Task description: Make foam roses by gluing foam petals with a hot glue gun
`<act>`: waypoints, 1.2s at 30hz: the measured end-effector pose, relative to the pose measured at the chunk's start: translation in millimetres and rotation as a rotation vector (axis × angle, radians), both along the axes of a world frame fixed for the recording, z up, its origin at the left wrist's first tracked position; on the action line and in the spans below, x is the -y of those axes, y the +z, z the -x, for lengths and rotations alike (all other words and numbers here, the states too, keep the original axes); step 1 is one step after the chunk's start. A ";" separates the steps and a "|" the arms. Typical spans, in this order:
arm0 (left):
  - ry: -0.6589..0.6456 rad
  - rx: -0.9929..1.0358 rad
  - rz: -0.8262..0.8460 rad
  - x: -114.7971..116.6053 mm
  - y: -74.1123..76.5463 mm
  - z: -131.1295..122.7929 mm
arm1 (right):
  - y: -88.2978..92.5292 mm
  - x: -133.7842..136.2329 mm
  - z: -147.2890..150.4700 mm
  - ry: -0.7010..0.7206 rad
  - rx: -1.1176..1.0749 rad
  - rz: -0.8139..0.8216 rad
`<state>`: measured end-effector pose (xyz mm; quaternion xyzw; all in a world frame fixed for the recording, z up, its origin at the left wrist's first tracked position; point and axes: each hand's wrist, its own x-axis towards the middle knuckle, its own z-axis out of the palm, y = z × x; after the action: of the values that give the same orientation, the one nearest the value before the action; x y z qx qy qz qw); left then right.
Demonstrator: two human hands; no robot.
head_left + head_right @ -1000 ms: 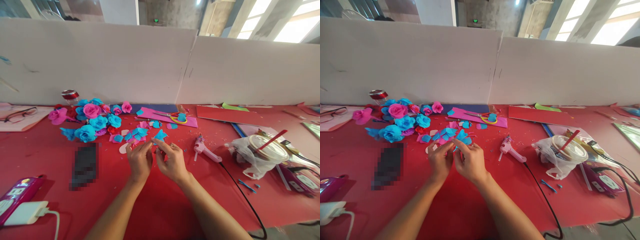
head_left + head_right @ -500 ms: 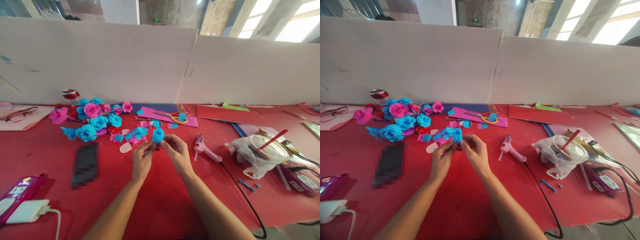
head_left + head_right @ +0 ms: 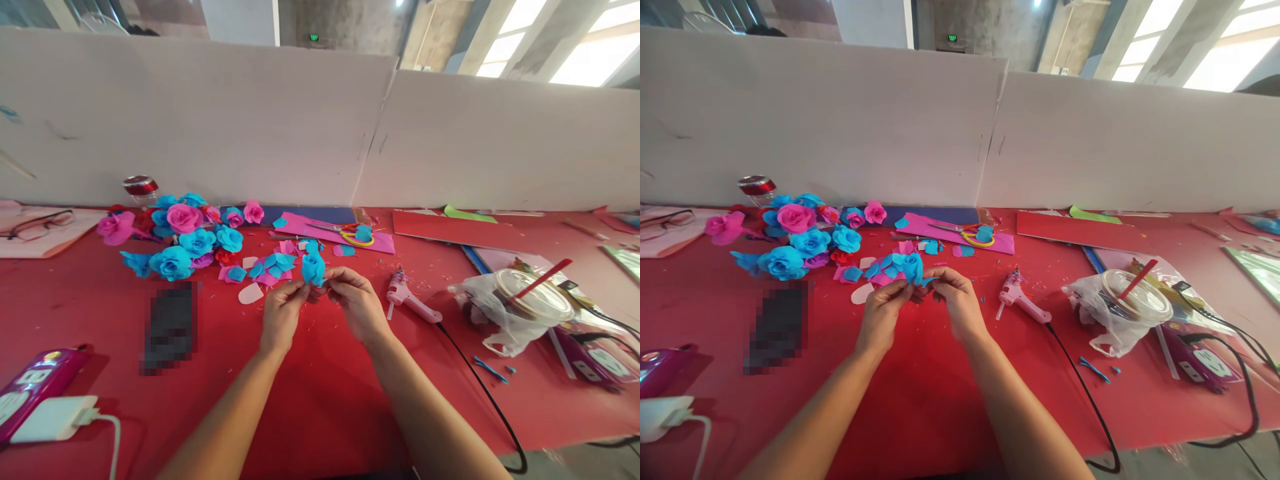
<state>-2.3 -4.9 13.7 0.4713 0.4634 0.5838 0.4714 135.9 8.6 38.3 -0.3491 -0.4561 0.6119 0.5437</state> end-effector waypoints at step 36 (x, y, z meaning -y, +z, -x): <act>0.243 -0.561 -0.224 7.2 -0.3 -2.7 | 0.0 14.8 12.3 -0.173 0.331 -0.274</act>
<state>0.4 -12.1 13.4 0.6038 0.5611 0.5307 0.1974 123.6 -6.2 38.3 -0.4057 -0.5862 0.4297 0.5541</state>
